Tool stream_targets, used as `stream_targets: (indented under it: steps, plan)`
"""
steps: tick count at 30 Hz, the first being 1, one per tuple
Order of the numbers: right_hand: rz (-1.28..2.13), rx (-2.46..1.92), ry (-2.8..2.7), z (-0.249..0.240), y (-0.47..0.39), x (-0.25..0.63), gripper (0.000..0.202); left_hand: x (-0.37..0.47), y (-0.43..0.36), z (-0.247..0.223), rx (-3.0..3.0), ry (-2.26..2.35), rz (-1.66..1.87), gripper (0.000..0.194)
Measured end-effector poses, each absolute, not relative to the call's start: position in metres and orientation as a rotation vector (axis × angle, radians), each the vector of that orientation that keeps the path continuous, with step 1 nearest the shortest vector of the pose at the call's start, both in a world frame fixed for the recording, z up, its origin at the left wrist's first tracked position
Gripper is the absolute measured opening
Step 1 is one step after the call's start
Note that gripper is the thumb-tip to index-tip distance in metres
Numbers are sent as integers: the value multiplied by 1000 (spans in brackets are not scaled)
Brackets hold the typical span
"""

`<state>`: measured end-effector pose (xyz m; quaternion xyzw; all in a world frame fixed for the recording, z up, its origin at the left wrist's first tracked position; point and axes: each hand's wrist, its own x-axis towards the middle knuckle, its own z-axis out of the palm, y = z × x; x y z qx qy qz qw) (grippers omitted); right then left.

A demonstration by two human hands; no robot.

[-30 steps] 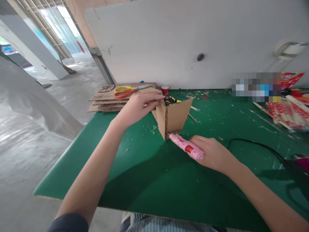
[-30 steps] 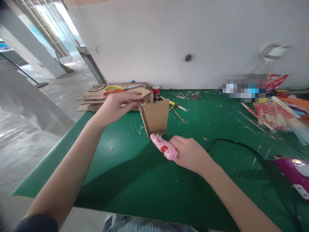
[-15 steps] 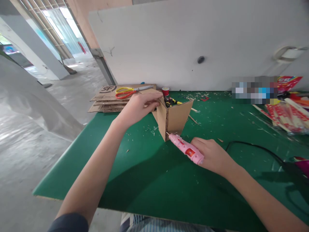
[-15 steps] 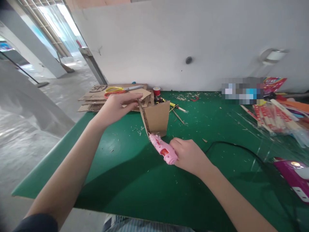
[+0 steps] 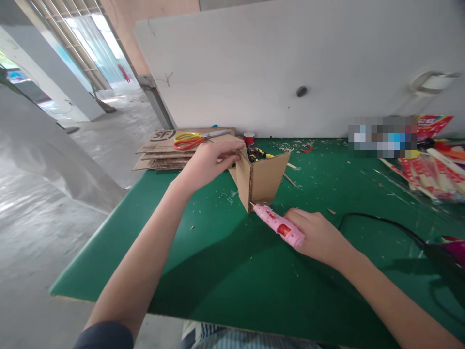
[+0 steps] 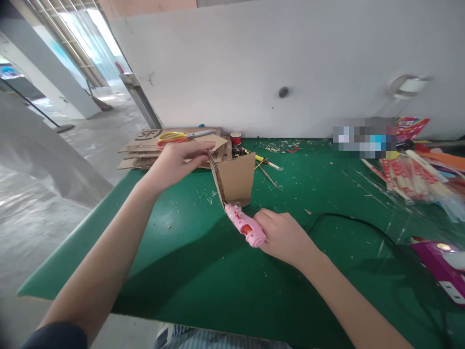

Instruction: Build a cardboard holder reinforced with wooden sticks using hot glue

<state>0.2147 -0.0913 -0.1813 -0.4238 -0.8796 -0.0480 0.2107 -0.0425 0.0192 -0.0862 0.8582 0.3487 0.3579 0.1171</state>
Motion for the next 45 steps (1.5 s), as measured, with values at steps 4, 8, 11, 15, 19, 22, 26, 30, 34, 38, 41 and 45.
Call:
stream_targets:
  steps: [4,8,11,15,19,22,26,30,34,38,41,45]
  plan:
    - [-120,-1120,-2340,-178,-93,213,14,-42,19,-86,2505,1026,1041,35]
    - [-147,-1124,-2349,-180,-91,214,14,-42,20,-87,2519,1036,1051,33]
    - [-160,-1175,-2417,-184,-91,216,17,-42,20,-87,2527,1021,1062,33]
    - [-202,-1190,-2419,-184,-92,215,17,-42,20,-88,2521,1016,1069,32]
    - [-199,-1078,-2328,-178,-92,212,15,-43,20,-87,2512,1043,1044,34]
    - [-210,-1076,-2312,-177,-91,212,16,-43,19,-86,2509,1048,1036,35]
    - [-202,-1154,-2400,-181,-92,214,21,-42,19,-86,2496,1068,1033,34]
    - [-191,-1154,-2322,-178,-93,214,17,-42,19,-86,2496,1065,1036,35]
    - [-160,-1122,-2253,-170,-92,212,14,-41,19,-85,2485,1068,1035,35]
    - [-163,-1127,-2334,-171,-91,212,20,-41,18,-84,2479,1070,1036,34]
    - [-212,-1111,-2351,-173,-91,212,20,-42,19,-84,2475,1056,1032,34]
    - [-213,-1079,-2272,-165,-93,210,14,-42,19,-84,2466,1059,1021,34]
